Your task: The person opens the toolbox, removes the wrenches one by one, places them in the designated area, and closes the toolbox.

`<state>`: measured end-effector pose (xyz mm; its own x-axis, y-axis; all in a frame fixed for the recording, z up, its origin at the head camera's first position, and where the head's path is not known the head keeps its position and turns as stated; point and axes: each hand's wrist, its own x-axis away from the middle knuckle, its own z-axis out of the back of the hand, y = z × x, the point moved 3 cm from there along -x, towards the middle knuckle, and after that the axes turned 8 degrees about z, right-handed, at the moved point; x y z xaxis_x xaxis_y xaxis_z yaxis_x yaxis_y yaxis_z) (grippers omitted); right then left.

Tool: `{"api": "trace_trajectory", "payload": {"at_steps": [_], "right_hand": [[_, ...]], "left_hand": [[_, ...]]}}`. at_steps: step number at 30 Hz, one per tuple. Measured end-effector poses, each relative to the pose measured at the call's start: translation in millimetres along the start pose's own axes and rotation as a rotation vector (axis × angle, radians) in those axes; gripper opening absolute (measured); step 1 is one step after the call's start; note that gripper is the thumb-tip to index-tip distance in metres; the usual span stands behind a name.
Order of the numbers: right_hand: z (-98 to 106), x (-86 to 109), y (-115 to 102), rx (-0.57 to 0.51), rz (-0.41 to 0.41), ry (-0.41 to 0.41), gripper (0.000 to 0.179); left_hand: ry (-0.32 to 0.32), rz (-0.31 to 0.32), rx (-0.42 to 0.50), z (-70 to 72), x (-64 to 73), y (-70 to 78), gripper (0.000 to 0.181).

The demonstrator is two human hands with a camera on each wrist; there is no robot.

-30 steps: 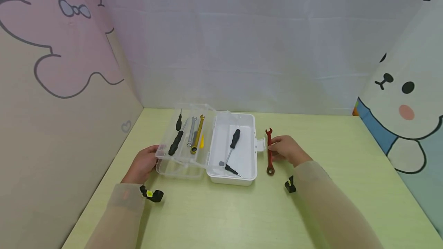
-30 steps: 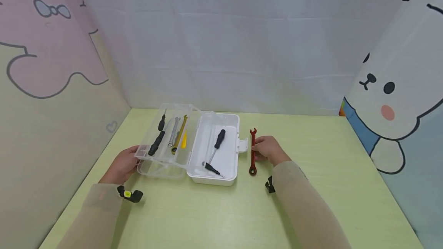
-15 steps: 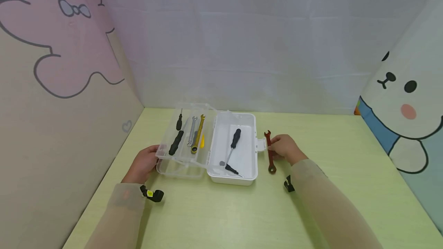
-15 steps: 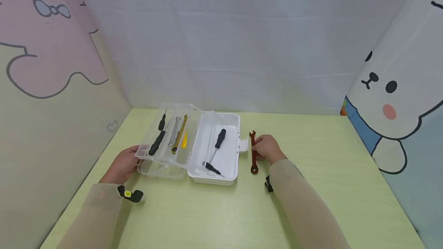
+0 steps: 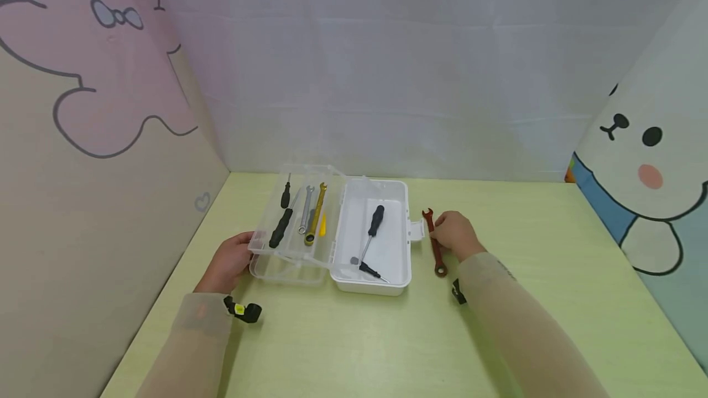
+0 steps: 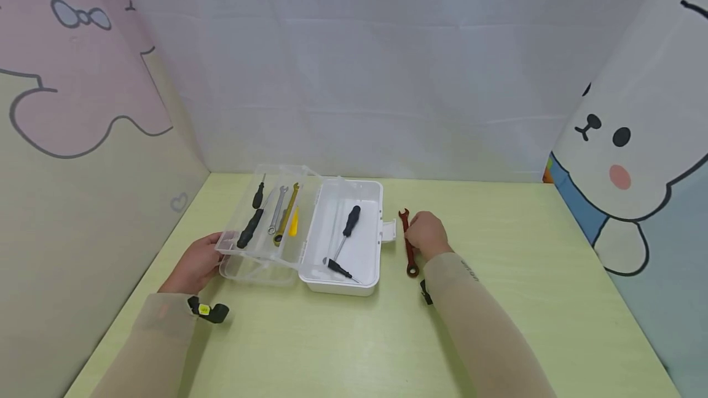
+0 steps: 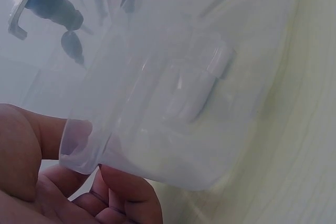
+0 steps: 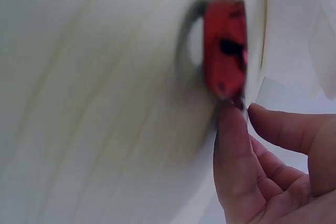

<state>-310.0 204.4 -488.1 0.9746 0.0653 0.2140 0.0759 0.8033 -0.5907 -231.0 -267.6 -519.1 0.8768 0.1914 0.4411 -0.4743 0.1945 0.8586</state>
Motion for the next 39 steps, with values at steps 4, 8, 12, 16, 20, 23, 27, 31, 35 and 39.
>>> {"api": "trace_trajectory", "payload": {"at_steps": [4, 8, 12, 16, 20, 23, 27, 31, 35, 39], "right_hand": [[3.8, -0.6, 1.2, -0.038, -0.015, -0.004, 0.027], [3.7, -3.7, 9.4, -0.288, -0.076, -0.025, 0.032], [4.3, -2.8, 18.1, -0.524, -0.141, -0.037, 0.037], [9.3, 0.6, 20.3, -0.605, -0.142, -0.045, 0.039], [14.7, 2.3, 17.8, -0.669, -0.141, -0.060, 0.047], [18.9, 3.0, 13.4, -0.700, -0.142, -0.063, 0.057], [25.0, 5.2, 2.3, -0.741, -0.134, -0.042, 0.063], [31.1, 8.9, -16.1, -0.771, -0.102, -0.029, 0.063], [33.3, 15.4, -42.1, -0.775, -0.056, -0.046, 0.059], [27.5, 22.9, -71.0, -0.775, 0.005, -0.103, 0.054]], "left_hand": [[-0.004, -0.005, 0.000, 0.0, 1.4, 0.4, 0.048], [-0.008, -0.004, 0.016, -0.9, 0.9, 0.5, 0.048], [-0.005, 0.003, 0.021, -1.7, 1.4, 1.1, 0.048], [-0.006, 0.008, 0.019, -1.5, 2.5, 1.2, 0.048], [-0.015, 0.011, 0.031, -1.3, 4.0, 1.1, 0.049], [-0.010, 0.012, 0.031, -1.6, 4.4, 0.9, 0.048], [0.001, 0.006, 0.021, -2.4, 4.5, 0.5, 0.048], [-0.001, 0.005, 0.014, -2.6, 4.6, 0.0, 0.048], [-0.003, 0.010, 0.004, -1.3, 3.5, -0.5, 0.049], [0.000, 0.017, -0.006, 0.3, 3.4, -0.2, 0.050]]}}
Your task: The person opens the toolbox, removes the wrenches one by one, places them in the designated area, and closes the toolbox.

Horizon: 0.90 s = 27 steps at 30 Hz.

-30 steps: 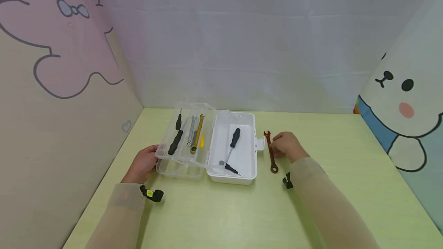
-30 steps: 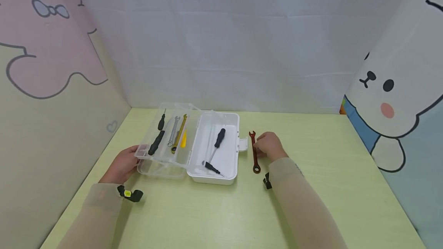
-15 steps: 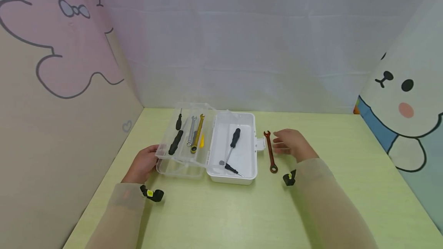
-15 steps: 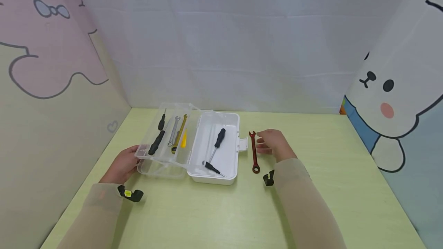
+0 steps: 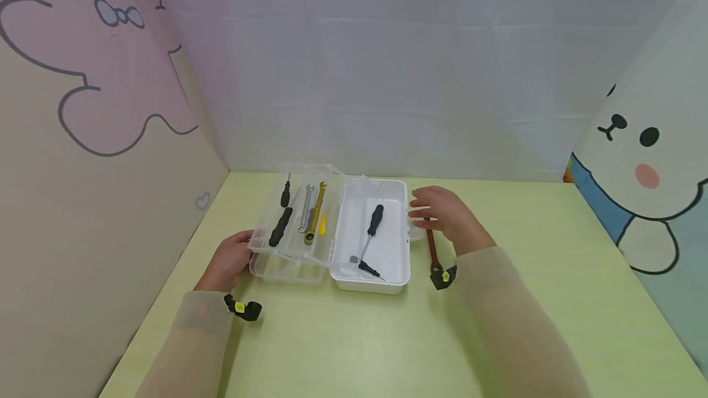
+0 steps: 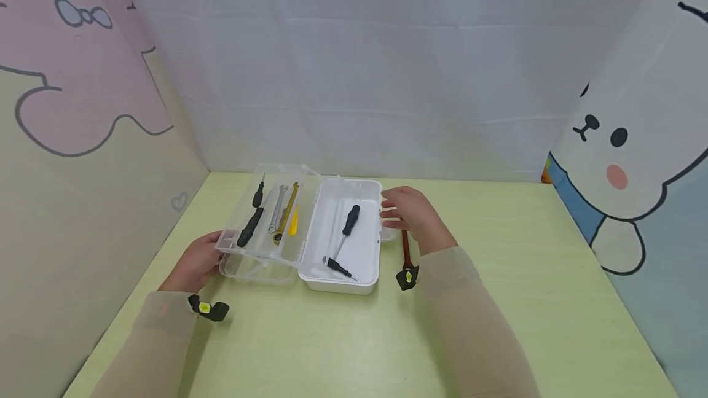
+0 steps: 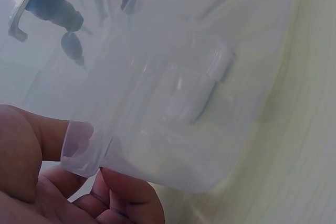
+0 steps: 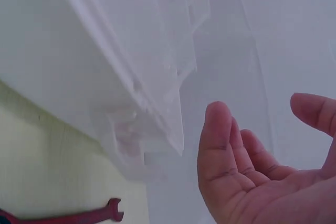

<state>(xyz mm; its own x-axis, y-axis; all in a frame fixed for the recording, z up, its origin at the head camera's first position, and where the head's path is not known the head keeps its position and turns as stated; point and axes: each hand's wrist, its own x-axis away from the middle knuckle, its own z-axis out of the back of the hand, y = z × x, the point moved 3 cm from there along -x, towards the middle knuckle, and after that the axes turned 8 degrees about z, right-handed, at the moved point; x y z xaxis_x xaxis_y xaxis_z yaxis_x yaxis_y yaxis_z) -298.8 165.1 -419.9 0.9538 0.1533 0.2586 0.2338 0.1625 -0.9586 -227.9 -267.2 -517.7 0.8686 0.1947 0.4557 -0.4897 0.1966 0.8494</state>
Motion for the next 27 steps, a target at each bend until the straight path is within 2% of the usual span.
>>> {"api": "trace_trajectory", "payload": {"at_steps": [4, 7, 12, 15, 18, 23, 27], "right_hand": [[-25.8, 1.2, -10.2, -0.032, 0.034, -0.066, 0.052], [-46.4, 0.1, -16.4, -0.041, 0.091, -0.103, 0.052], [-76.2, -2.2, -23.7, 0.037, 0.222, -0.118, 0.050], [-90.3, -3.4, -27.9, 0.150, 0.321, -0.113, 0.043], [-102.9, -4.0, -34.2, 0.305, 0.461, -0.120, 0.037], [-122.2, -4.3, -45.0, 0.592, 0.695, -0.181, 0.034], [-136.0, -5.9, -50.1, 0.774, 0.790, -0.215, 0.035]], "left_hand": [[0.004, 0.000, -0.002, 0.3, -1.0, 0.4, 0.049], [0.009, -0.006, 0.000, 0.3, -2.0, -0.2, 0.048], [0.003, -0.012, 0.001, -1.3, -2.5, -0.9, 0.050], [-0.006, -0.014, 0.009, -2.2, -2.7, -1.9, 0.050], [-0.004, -0.018, 0.013, -3.1, -2.6, -2.5, 0.049], [0.005, -0.023, 0.014, -3.1, -3.5, -4.2, 0.047], [-0.005, -0.027, 0.012, -1.4, -3.1, -2.6, 0.049]]}}
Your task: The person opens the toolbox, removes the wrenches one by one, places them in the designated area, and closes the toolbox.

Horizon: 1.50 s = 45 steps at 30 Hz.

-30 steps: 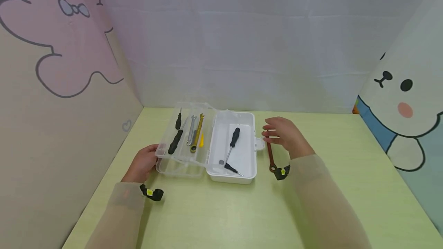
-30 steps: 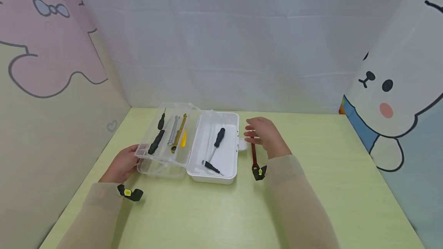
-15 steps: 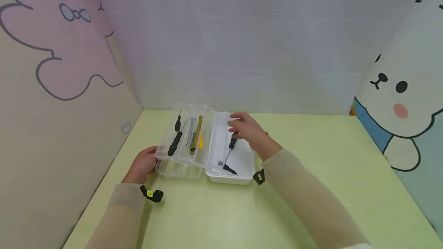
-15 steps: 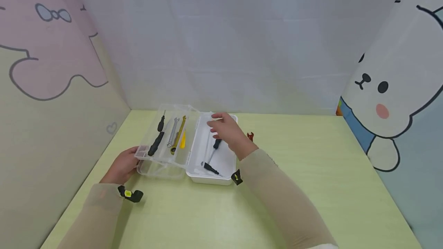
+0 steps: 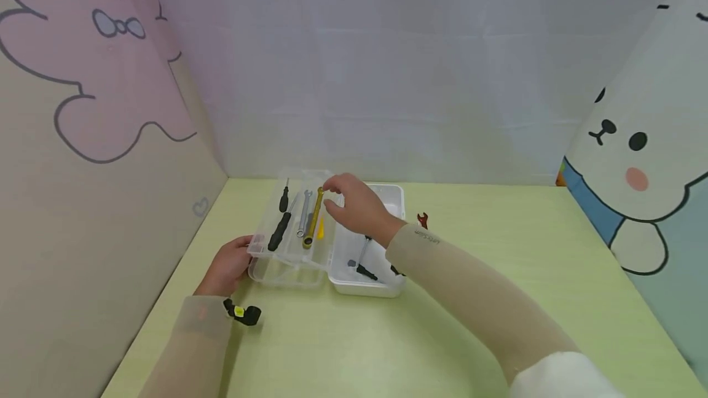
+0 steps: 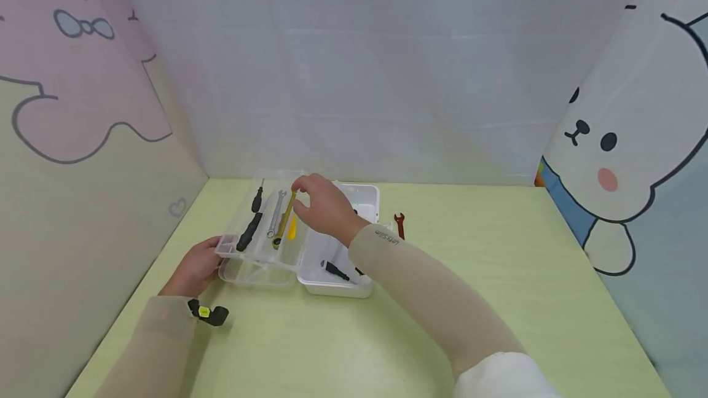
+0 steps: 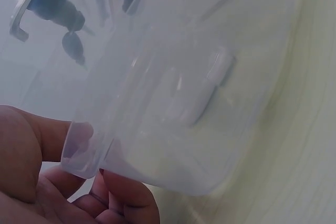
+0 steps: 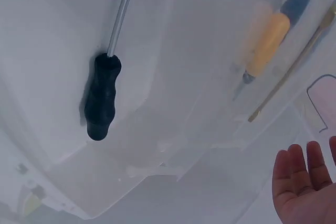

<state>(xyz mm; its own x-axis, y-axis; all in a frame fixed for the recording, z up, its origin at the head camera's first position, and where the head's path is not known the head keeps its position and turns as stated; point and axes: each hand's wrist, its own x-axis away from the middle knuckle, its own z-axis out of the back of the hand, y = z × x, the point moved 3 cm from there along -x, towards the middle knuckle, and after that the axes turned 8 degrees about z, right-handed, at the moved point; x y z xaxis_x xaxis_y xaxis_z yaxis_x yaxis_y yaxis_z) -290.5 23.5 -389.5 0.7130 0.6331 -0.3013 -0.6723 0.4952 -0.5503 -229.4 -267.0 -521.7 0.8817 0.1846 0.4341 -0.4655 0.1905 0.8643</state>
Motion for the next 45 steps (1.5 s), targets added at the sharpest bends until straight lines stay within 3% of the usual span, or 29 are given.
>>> {"api": "trace_trajectory", "payload": {"at_steps": [5, 12, 19, 24, 34, 45], "right_hand": [[-13.0, -9.4, -5.8, 0.207, 0.129, -0.052, 0.030], [-19.1, -19.5, -18.0, 0.395, 0.313, -0.127, 0.028], [-22.0, -39.3, -29.2, 0.547, 0.456, -0.298, 0.029], [-24.7, -50.4, -31.9, 0.668, 0.465, -0.424, 0.026], [-29.4, -59.0, -34.9, 0.926, 0.478, -0.580, 0.027], [-49.0, -60.9, -45.5, 0.969, 0.523, -0.647, 0.027]], "left_hand": [[0.008, 0.003, -0.027, 0.3, 2.3, 1.4, 0.048], [0.032, -0.002, -0.056, 1.1, 3.3, 1.7, 0.046], [0.036, -0.010, -0.043, 3.8, 4.6, 2.4, 0.045], [0.048, -0.020, -0.068, 2.0, 6.3, 3.3, 0.044], [0.058, -0.031, -0.085, 4.7, 8.8, 5.6, 0.044], [0.063, -0.053, -0.097, 3.4, 13.3, 6.6, 0.043]]}}
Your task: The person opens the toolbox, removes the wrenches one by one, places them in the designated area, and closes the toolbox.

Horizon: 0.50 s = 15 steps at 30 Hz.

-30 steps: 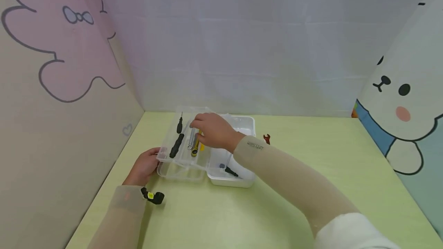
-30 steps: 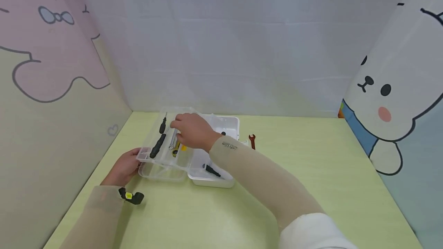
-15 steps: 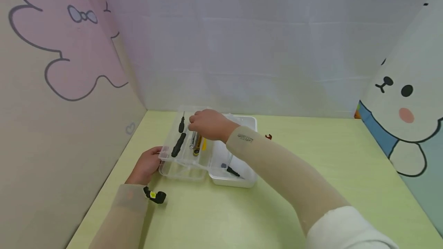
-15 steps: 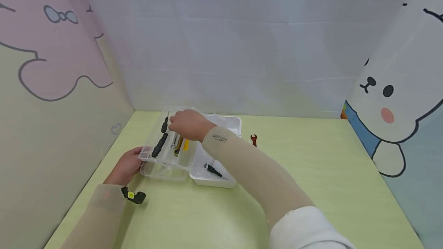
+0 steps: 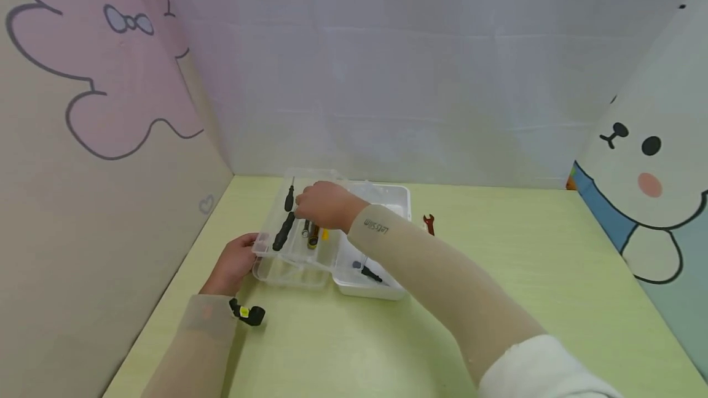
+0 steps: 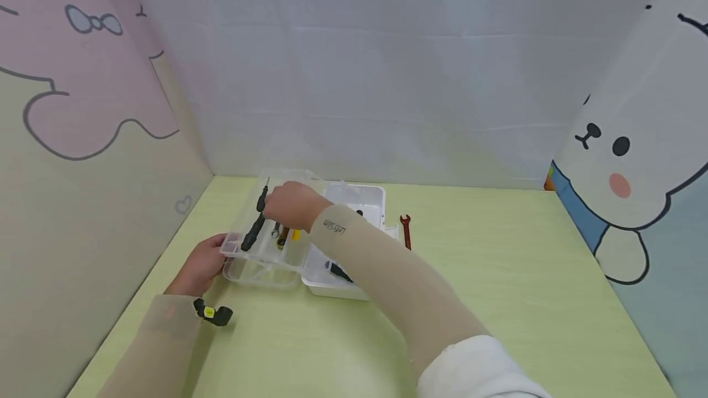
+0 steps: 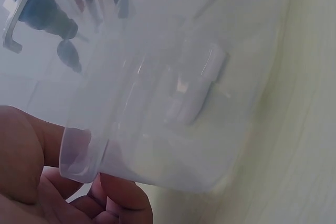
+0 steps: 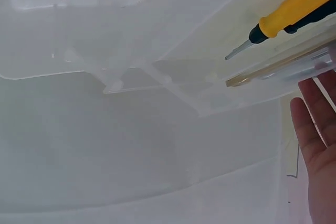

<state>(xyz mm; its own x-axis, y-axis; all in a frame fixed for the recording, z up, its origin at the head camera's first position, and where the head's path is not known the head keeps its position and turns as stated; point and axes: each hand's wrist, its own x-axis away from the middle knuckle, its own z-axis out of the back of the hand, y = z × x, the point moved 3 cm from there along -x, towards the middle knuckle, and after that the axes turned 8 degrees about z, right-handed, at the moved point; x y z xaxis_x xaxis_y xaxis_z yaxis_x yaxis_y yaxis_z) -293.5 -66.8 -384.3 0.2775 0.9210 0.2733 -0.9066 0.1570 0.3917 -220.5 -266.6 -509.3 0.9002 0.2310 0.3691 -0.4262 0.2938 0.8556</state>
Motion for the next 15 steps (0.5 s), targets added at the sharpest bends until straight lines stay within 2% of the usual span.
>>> {"api": "trace_trajectory", "payload": {"at_steps": [7, 15], "right_hand": [[2.2, -5.4, -12.2, 0.025, 0.051, -0.043, 0.027], [-3.1, -4.8, -12.4, 0.021, 0.076, -0.075, 0.036]], "left_hand": [[0.005, -0.007, -0.020, -1.4, 3.8, 3.3, 0.040], [-0.008, 0.013, -0.028, -0.4, 6.3, 3.1, 0.040]]}}
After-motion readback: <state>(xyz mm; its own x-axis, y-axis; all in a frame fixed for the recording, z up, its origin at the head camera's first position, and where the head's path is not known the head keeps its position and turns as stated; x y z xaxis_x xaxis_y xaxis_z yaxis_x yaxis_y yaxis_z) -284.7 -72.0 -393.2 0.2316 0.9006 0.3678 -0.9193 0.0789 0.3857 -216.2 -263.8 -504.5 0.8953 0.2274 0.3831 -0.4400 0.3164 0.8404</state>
